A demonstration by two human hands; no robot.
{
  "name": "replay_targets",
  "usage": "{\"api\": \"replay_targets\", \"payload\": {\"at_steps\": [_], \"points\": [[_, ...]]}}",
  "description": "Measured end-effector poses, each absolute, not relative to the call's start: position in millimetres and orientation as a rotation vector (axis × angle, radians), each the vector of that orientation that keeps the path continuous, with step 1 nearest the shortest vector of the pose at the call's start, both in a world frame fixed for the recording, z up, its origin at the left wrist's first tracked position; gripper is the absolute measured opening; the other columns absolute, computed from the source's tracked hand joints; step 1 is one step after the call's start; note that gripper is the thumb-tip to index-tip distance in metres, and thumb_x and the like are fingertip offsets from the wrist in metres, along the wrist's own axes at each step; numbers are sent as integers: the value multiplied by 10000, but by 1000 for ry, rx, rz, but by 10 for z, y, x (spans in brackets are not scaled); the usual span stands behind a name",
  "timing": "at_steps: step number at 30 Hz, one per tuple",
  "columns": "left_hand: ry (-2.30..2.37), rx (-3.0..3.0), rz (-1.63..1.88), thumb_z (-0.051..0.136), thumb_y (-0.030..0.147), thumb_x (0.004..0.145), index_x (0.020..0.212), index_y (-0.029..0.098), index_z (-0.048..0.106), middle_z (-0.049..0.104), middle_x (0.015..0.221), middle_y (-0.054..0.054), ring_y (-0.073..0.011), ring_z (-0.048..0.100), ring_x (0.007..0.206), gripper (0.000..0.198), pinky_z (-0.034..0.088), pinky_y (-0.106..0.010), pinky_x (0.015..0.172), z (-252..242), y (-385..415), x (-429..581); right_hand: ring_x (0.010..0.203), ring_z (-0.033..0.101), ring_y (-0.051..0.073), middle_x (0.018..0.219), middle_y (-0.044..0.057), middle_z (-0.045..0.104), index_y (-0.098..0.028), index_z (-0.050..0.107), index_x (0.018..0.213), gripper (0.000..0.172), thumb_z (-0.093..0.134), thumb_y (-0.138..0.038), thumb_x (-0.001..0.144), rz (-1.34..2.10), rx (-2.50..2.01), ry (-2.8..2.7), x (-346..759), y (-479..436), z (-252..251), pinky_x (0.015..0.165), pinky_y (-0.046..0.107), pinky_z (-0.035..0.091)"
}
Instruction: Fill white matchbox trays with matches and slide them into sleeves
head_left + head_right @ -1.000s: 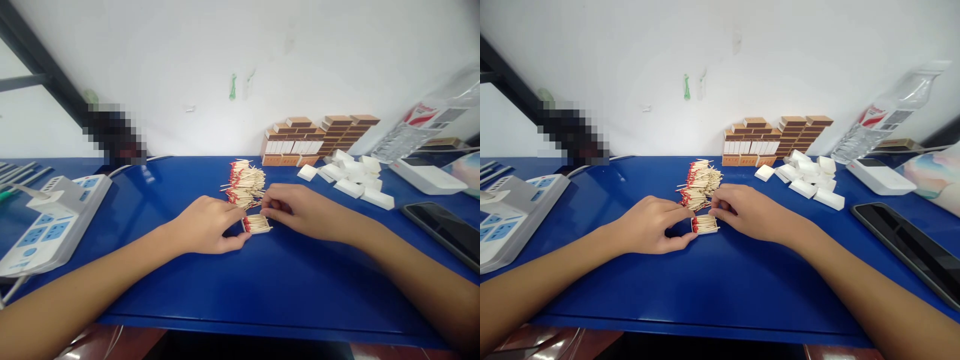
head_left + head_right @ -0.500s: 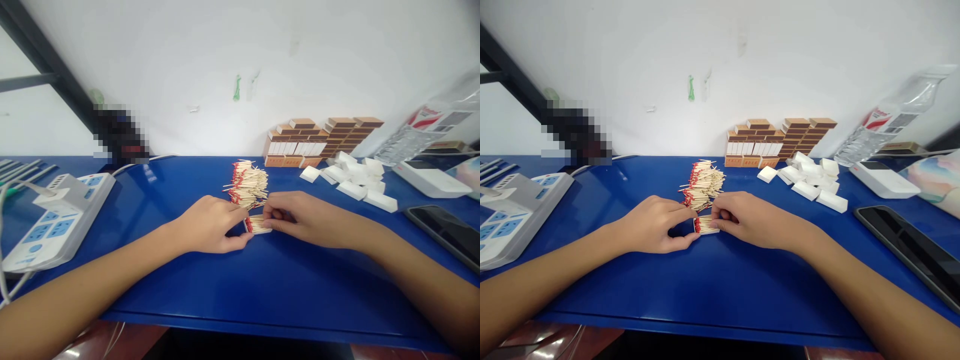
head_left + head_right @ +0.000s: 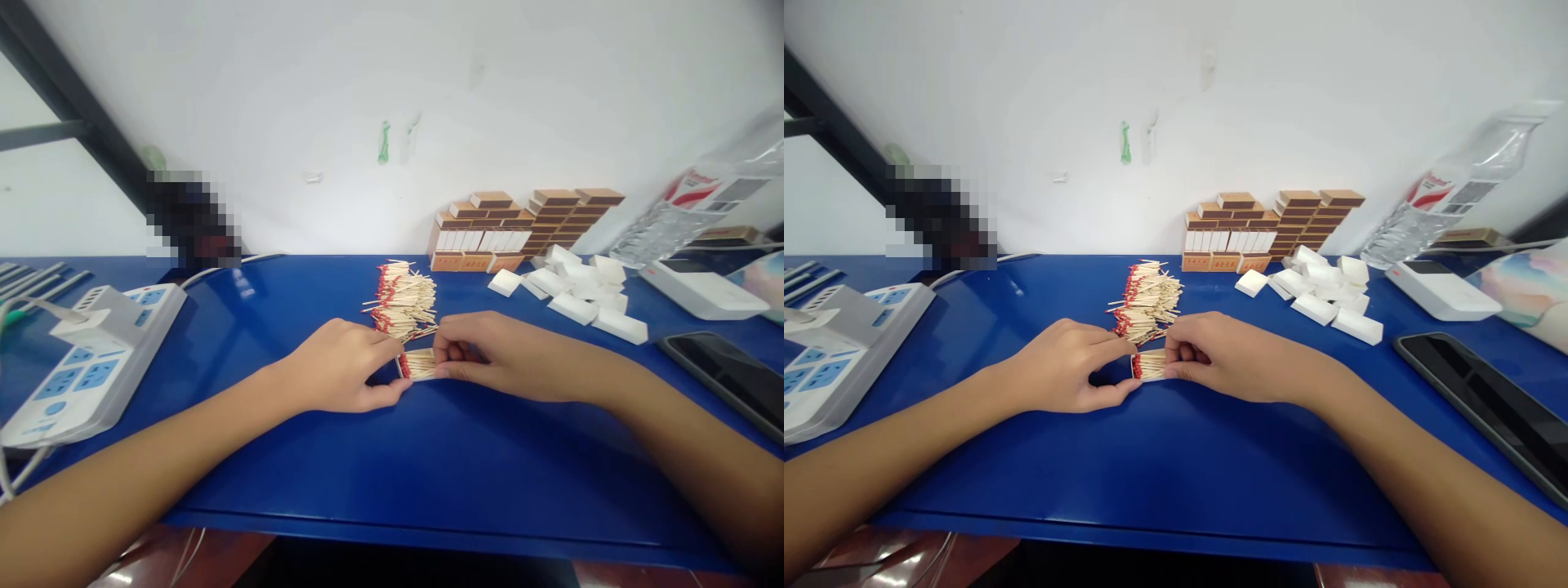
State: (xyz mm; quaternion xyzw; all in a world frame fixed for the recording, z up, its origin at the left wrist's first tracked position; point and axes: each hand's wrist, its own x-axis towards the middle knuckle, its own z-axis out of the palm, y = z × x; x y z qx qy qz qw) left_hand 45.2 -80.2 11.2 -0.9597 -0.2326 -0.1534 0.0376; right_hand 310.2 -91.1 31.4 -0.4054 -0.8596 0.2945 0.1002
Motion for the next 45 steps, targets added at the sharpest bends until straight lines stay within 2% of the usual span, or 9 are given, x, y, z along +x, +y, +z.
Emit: {"api": "replay_targets", "payload": {"at_steps": [7, 11, 22, 27, 34, 40, 45], "points": [[-717, -2938, -467, 594, 411, 951, 936, 175, 687, 688, 716, 17, -152, 659, 640, 254, 393, -303, 552, 105, -806, 447, 734, 550, 169, 891, 32, 667, -223, 637, 914, 289, 519, -464, 1020, 828, -1201, -2566, 3090, -915, 277, 645, 295, 387], [-718, -2943, -469, 586, 417, 953, 930, 173, 681, 684, 715, 12, -156, 658, 642, 263, 394, -304, 556, 102, -805, 440, 712, 535, 165, 863, 31, 657, -219, 632, 899, 316, 512, -485, 1019, 817, -1202, -2521, 3050, -930, 280, 637, 296, 375], [-721, -2946, -464, 587, 427, 958, 945, 177, 677, 687, 718, 9, -152, 667, 656, 266, 398, -290, 558, 102, -800, 448, 657, 496, 144, 759, -2, 603, -219, 623, 856, 228, 571, -394, 993, 732, -1164, -2512, 2976, -965, 263, 600, 280, 349], [-730, -2937, -471, 581, 435, 963, 939, 174, 681, 689, 711, 8, -155, 665, 646, 280, 388, -293, 557, 104, -805, 453, 656, 485, 138, 746, -11, 584, -213, 600, 831, 261, 560, -395, 1014, 780, -1078, -2504, 2930, -992, 251, 614, 281, 357], [-722, -2943, -476, 577, 439, 975, 935, 179, 685, 696, 725, 8, -156, 668, 649, 284, 396, -292, 560, 112, -808, 454, 726, 545, 144, 902, 24, 648, -221, 654, 903, 160, 554, -283, 1011, 815, -938, -2509, 2910, -1021, 273, 661, 287, 398], [-710, -2944, -494, 582, 431, 969, 929, 179, 682, 691, 715, 14, -148, 668, 646, 274, 389, -294, 541, 110, -807, 451, 701, 527, 149, 817, 12, 626, -216, 625, 863, 157, 582, -291, 994, 716, -1020, -2510, 2898, -1016, 243, 651, 287, 388], [-703, -2937, -494, 579, 437, 973, 916, 173, 686, 693, 728, 17, -151, 670, 648, 290, 384, -309, 547, 98, -803, 455, 743, 557, 155, 863, 19, 644, -213, 608, 897, 128, 593, -295, 995, 621, -1076, -2516, 2888, -1005, 205, 665, 283, 386]]}}
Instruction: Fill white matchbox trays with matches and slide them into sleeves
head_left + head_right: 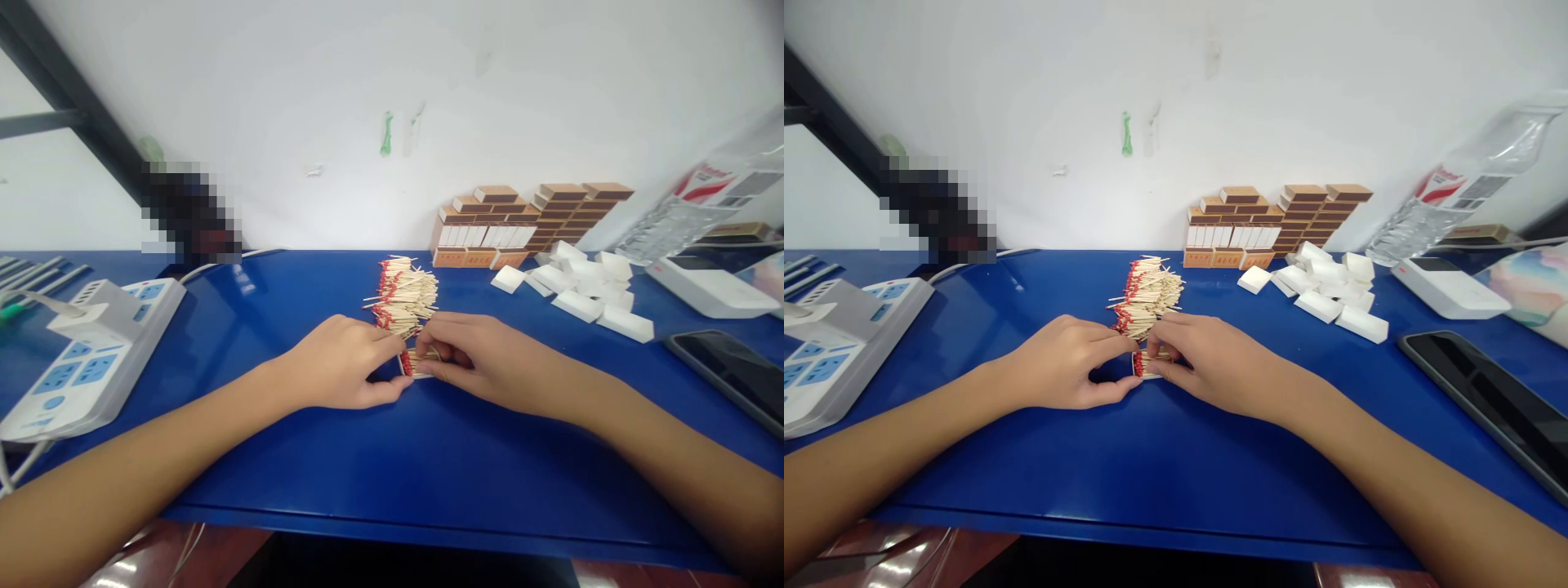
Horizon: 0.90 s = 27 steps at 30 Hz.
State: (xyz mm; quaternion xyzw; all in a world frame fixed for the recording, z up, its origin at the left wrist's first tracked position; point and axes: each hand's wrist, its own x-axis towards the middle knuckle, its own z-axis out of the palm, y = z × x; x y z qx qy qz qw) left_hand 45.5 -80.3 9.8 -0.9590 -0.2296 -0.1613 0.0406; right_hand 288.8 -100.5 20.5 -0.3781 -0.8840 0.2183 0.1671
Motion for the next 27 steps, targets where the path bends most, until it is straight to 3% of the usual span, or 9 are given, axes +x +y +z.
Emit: {"api": "replay_targets", "payload": {"at_steps": [22, 27], "points": [[-698, -2935, -480, 585, 427, 963, 890, 174, 695, 675, 699, 18, -151, 655, 639, 286, 363, -307, 553, 89, -795, 455, 814, 599, 181, 976, 43, 675, -215, 581, 929, 214, 501, -371, 1052, 739, -1287, -2543, 2890, -999, 213, 695, 306, 412], [-696, -2933, -478, 581, 434, 967, 897, 174, 698, 670, 697, 19, -152, 649, 636, 294, 363, -310, 551, 79, -799, 458, 835, 591, 180, 945, 26, 670, -226, 603, 936, 167, 553, -353, 1032, 775, -1256, -2538, 2909, -986, 209, 701, 299, 409]]}}
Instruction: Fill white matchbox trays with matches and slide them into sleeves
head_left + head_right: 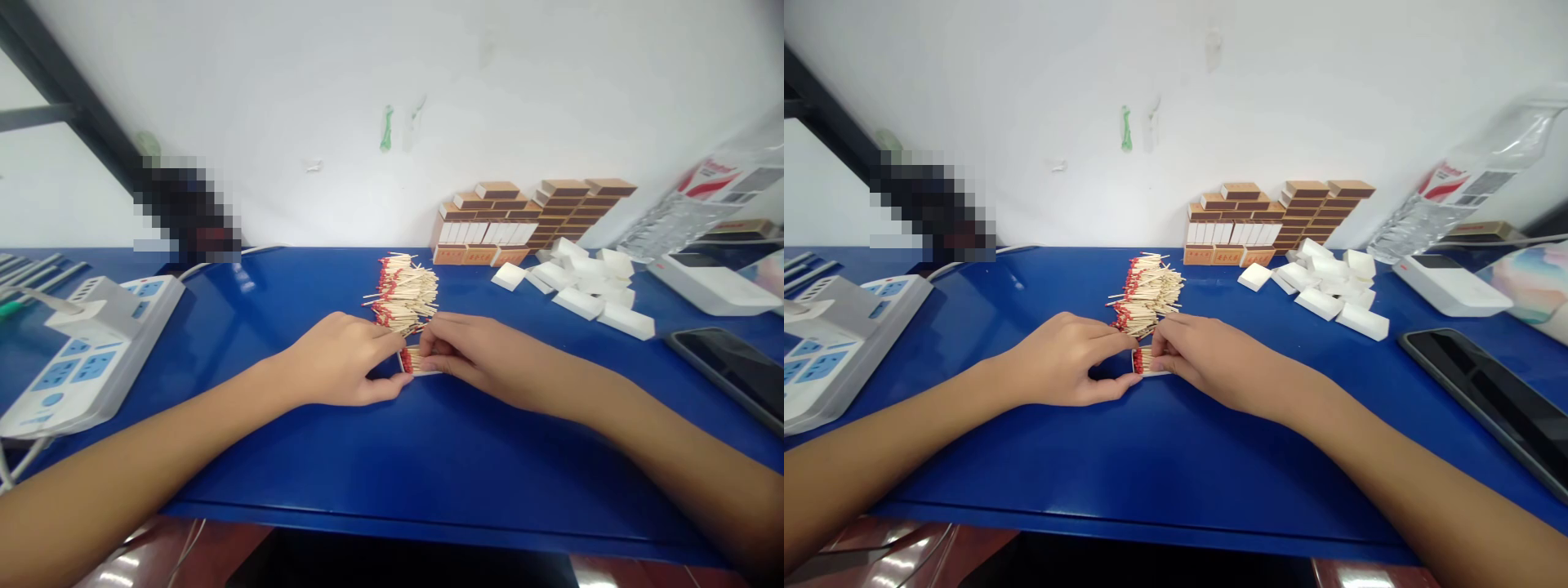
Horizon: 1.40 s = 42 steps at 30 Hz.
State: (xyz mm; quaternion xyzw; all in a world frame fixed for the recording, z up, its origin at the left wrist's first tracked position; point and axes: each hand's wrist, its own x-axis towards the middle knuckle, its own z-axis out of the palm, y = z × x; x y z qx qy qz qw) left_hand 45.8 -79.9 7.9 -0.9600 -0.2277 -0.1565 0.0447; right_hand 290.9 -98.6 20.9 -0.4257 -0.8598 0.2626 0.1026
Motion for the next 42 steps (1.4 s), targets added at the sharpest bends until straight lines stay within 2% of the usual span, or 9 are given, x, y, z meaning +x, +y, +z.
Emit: {"api": "replay_targets", "payload": {"at_steps": [5, 16, 21, 27, 31, 34, 37, 42], "points": [[-699, -2943, -472, 583, 425, 968, 910, 174, 695, 670, 702, 20, -150, 648, 637, 281, 362, -304, 554, 88, -800, 452, 802, 587, 175, 959, 24, 669, -224, 579, 923, 222, 503, -387, 1055, 756, -1281, -2551, 2911, -1000, 214, 686, 307, 405], [-708, -2932, -477, 567, 425, 971, 872, 170, 681, 679, 697, 8, -151, 651, 633, 296, 361, -292, 555, 93, -796, 452, 834, 594, 191, 987, 51, 650, -223, 563, 977, 180, 452, -339, 1057, 657, -1246, -2494, 2951, -970, 187, 709, 309, 424], [-718, -2949, -467, 583, 429, 964, 983, 172, 714, 693, 716, 10, -158, 665, 647, 290, 367, -295, 558, 93, -807, 449, 789, 582, 187, 937, 49, 639, -222, 552, 933, 235, 462, -403, 1053, 524, -1245, -2417, 3049, -849, 126, 689, 304, 426], [-722, -2989, -454, 614, 435, 938, 1011, 183, 722, 711, 750, 17, -168, 683, 674, 284, 391, -304, 575, 107, -822, 446, 816, 620, 209, 1020, 72, 663, -217, 597, 985, 184, 493, -364, 1024, 449, -1346, -2454, 3052, -769, 20, 698, 324, 440], [-754, -3023, -432, 620, 491, 934, 1045, 184, 719, 729, 781, 3, -174, 687, 691, 340, 415, -301, 592, 94, -824, 452, 784, 602, 198, 908, 55, 661, -220, 631, 1011, 204, 506, -380, 1026, 280, -1266, -2424, 3119, -723, 142, 693, 312, 428], [-761, -3040, -464, 612, 486, 946, 1038, 186, 716, 729, 774, 5, -161, 680, 674, 330, 420, -294, 582, 74, -828, 458, 728, 588, 202, 831, 53, 669, -216, 652, 949, 217, 530, -388, 1000, 64, -1395, -2326, 3326, -610, 256, 660, 319, 401], [-807, -3023, -550, 618, 451, 941, 1046, 183, 718, 699, 709, 22, -142, 659, 629, 304, 417, -280, 561, 75, -827, 454, 737, 604, 228, 862, 78, 695, -205, 670, 914, 242, 557, -416, 956, -123, -1625, -2207, 3628, -446, 285, 650, 334, 382], [-915, -2993, -563, 629, 429, 918, 999, 185, 724, 662, 654, 32, -130, 621, 566, 275, 400, -270, 527, 100, -814, 447, 695, 570, 234, 806, 75, 682, -210, 651, 838, 238, 612, -438, 895, -116, -1866, -2094, 3939, -275, 232, 602, 326, 321]]}}
